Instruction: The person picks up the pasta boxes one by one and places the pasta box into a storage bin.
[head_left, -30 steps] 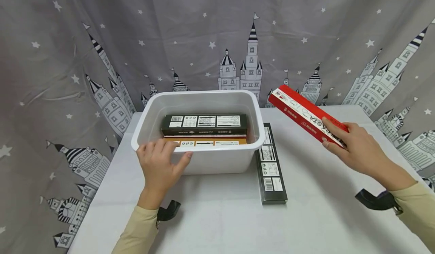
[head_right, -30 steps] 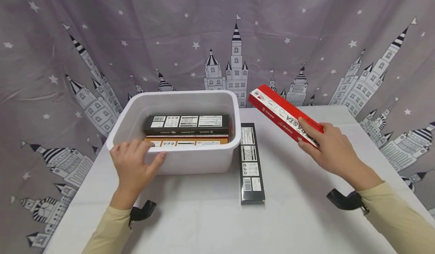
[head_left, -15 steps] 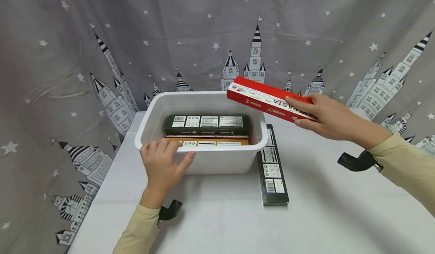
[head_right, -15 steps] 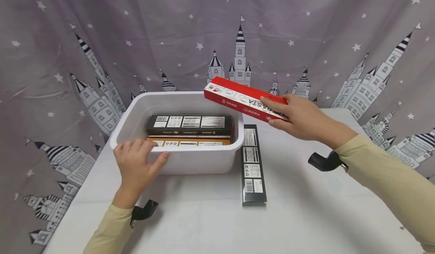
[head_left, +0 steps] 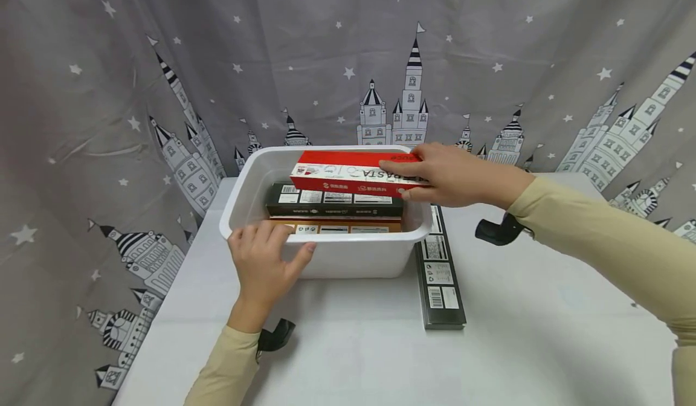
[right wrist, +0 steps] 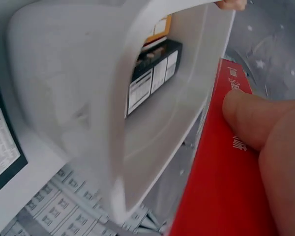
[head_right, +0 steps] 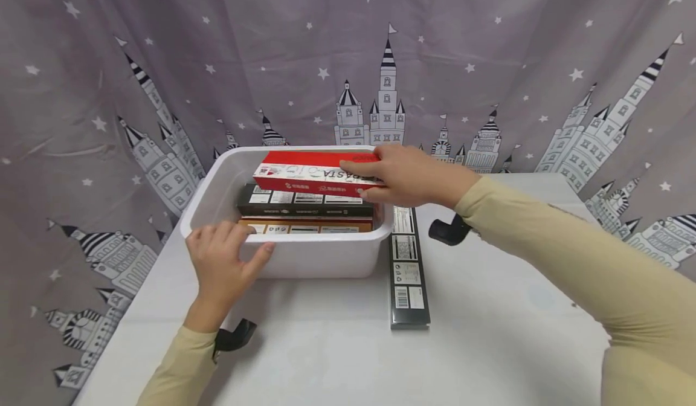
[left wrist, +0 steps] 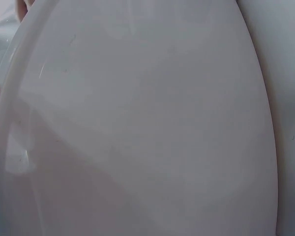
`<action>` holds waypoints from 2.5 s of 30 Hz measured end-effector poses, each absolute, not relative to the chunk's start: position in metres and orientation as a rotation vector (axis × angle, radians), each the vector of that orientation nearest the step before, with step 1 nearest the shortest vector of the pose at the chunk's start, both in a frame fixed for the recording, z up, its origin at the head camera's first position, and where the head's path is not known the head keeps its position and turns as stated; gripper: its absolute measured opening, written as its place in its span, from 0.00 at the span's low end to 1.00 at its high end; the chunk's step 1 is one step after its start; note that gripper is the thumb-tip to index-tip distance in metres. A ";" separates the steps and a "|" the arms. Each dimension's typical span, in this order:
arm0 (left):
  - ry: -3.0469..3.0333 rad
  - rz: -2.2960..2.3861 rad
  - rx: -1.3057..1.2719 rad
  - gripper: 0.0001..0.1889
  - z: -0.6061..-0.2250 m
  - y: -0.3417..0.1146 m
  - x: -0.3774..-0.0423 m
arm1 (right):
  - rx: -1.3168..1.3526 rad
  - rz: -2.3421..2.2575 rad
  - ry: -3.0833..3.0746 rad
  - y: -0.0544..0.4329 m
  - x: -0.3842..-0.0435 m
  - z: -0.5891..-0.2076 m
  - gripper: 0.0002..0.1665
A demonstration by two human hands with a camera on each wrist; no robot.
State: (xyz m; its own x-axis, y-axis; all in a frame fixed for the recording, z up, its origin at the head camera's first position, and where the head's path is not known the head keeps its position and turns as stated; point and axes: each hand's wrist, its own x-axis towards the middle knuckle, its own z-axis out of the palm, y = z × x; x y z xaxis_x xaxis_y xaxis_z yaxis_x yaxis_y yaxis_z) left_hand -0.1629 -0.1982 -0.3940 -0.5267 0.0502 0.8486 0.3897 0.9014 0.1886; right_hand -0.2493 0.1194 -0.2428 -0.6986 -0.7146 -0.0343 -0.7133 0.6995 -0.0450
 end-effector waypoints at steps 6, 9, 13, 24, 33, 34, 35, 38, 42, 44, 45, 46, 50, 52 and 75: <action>-2.105 -0.448 -0.310 0.36 -0.393 -0.198 -0.162 | -1.194 0.070 2.780 0.083 -0.252 -0.242 0.39; -2.102 -0.453 -0.313 0.36 -0.393 -0.198 -0.162 | -1.213 0.113 2.737 0.069 -0.253 -0.244 0.39; -2.073 -0.441 -0.328 0.34 -0.393 -0.196 -0.162 | -1.263 0.191 2.683 0.053 -0.255 -0.250 0.37; -2.060 -0.426 -0.332 0.33 -0.394 -0.196 -0.163 | -1.278 0.293 2.600 0.018 -0.256 -0.260 0.37; -2.066 -0.409 -0.333 0.32 -0.392 -0.198 -0.162 | -1.223 0.289 2.590 0.003 -0.258 -0.267 0.36; -2.071 -0.408 -0.331 0.32 -0.392 -0.198 -0.162 | -1.221 0.288 2.593 0.002 -0.259 -0.267 0.36; -2.078 -0.406 -0.330 0.32 -0.392 -0.198 -0.161 | -1.219 0.289 2.595 0.002 -0.259 -0.268 0.36; -2.092 -0.415 -0.320 0.33 -0.391 -0.199 -0.160 | -1.214 0.289 2.595 0.000 -0.259 -0.269 0.37; -2.087 -0.425 -0.314 0.32 -0.391 -0.199 -0.160 | -1.213 0.280 2.592 0.000 -0.258 -0.270 0.37; -2.083 -0.425 -0.318 0.32 -0.391 -0.199 -0.160 | -1.212 0.279 2.591 0.000 -0.259 -0.272 0.37; -2.082 -0.423 -0.322 0.32 -0.391 -0.199 -0.161 | -1.214 0.281 2.588 0.001 -0.259 -0.273 0.37; -2.083 -0.430 -0.322 0.33 -0.392 -0.198 -0.161 | -1.213 0.284 2.583 0.002 -0.259 -0.274 0.38; -2.100 -0.447 -0.326 0.34 -0.393 -0.196 -0.162 | -1.187 0.273 2.568 0.006 -0.262 -0.280 0.39; -2.105 -0.448 -0.329 0.35 -0.393 -0.195 -0.162 | -1.163 0.253 2.565 0.008 -0.263 -0.282 0.39; -2.068 -0.415 -0.334 0.32 -0.392 -0.195 -0.162 | -1.165 0.306 2.672 0.006 -0.259 -0.289 0.36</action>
